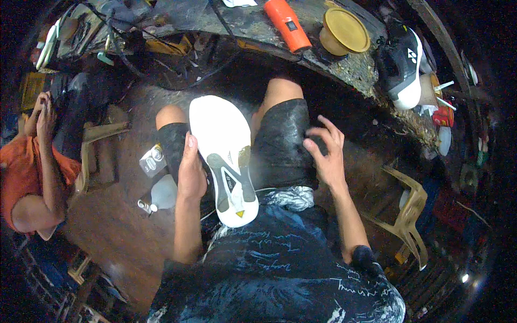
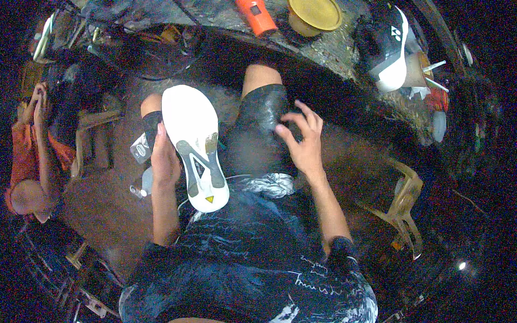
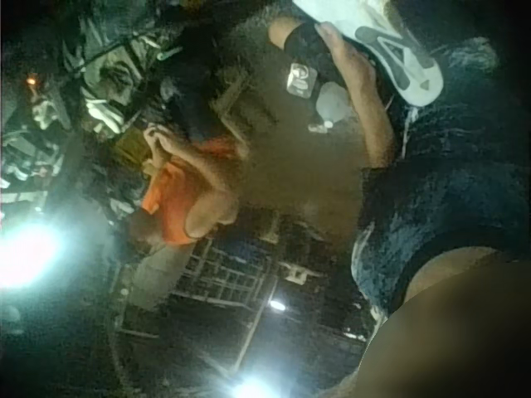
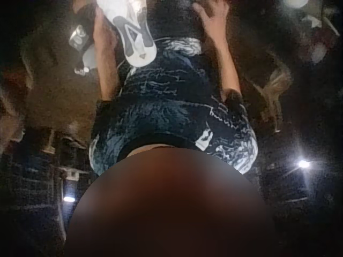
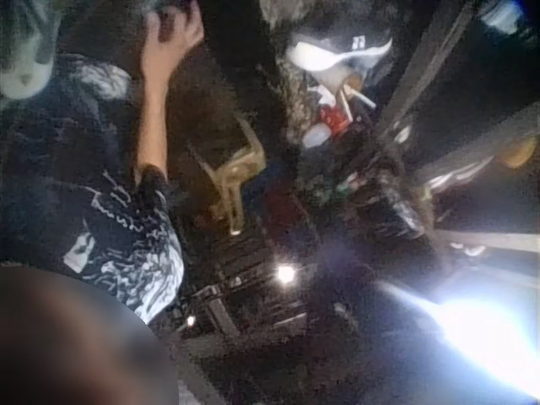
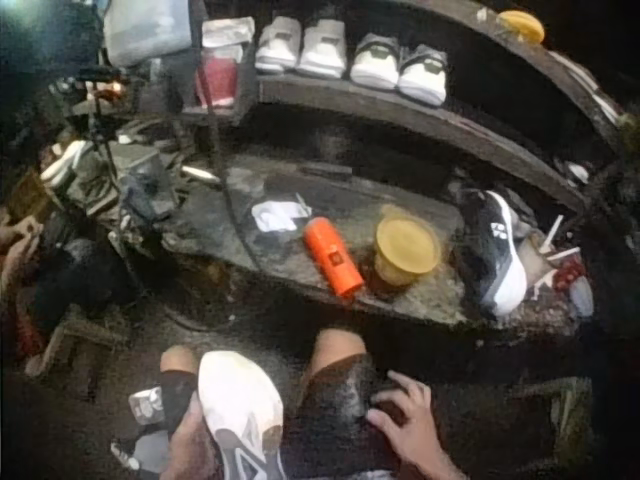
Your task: The person holds a white and gray athletic shoe on their lap and uses a small brush to apply a brown substance to the sole. They then use a red-handled tool to scrape or spread the substance along the sole and side of the shoe.
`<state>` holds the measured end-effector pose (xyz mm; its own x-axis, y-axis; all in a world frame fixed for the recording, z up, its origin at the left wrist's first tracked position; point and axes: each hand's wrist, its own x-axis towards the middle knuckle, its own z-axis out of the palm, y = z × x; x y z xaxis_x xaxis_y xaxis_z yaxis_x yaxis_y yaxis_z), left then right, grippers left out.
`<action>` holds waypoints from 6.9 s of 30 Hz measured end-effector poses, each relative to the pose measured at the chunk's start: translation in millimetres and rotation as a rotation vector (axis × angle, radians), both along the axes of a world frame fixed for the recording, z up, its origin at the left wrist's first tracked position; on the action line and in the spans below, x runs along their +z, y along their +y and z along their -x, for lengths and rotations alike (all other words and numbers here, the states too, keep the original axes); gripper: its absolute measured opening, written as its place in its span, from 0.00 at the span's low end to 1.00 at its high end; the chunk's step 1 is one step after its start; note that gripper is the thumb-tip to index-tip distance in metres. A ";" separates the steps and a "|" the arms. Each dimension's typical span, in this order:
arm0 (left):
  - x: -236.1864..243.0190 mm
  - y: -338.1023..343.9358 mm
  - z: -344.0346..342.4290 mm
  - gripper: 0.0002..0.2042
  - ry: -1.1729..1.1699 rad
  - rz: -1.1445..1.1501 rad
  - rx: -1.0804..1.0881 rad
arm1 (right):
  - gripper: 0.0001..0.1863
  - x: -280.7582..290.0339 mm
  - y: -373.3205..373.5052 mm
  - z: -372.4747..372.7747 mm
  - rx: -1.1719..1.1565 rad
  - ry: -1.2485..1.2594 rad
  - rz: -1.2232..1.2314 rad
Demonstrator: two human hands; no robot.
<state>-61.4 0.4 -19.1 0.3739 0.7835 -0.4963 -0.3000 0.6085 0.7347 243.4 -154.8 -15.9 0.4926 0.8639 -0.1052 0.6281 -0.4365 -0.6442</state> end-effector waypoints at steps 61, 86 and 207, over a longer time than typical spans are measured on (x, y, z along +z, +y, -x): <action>7.3 -7.7 6.5 0.46 -0.064 -0.274 -0.127 | 0.48 -6.9 -13.6 28.1 0.149 -0.082 0.423; 13.8 -11.1 -3.5 0.32 -0.120 -0.116 0.027 | 0.20 85.4 85.1 84.2 0.439 -0.235 -0.306; -10.1 -24.0 -12.8 0.35 -0.047 0.139 0.188 | 0.23 46.2 63.7 -66.7 -0.311 -0.629 -0.003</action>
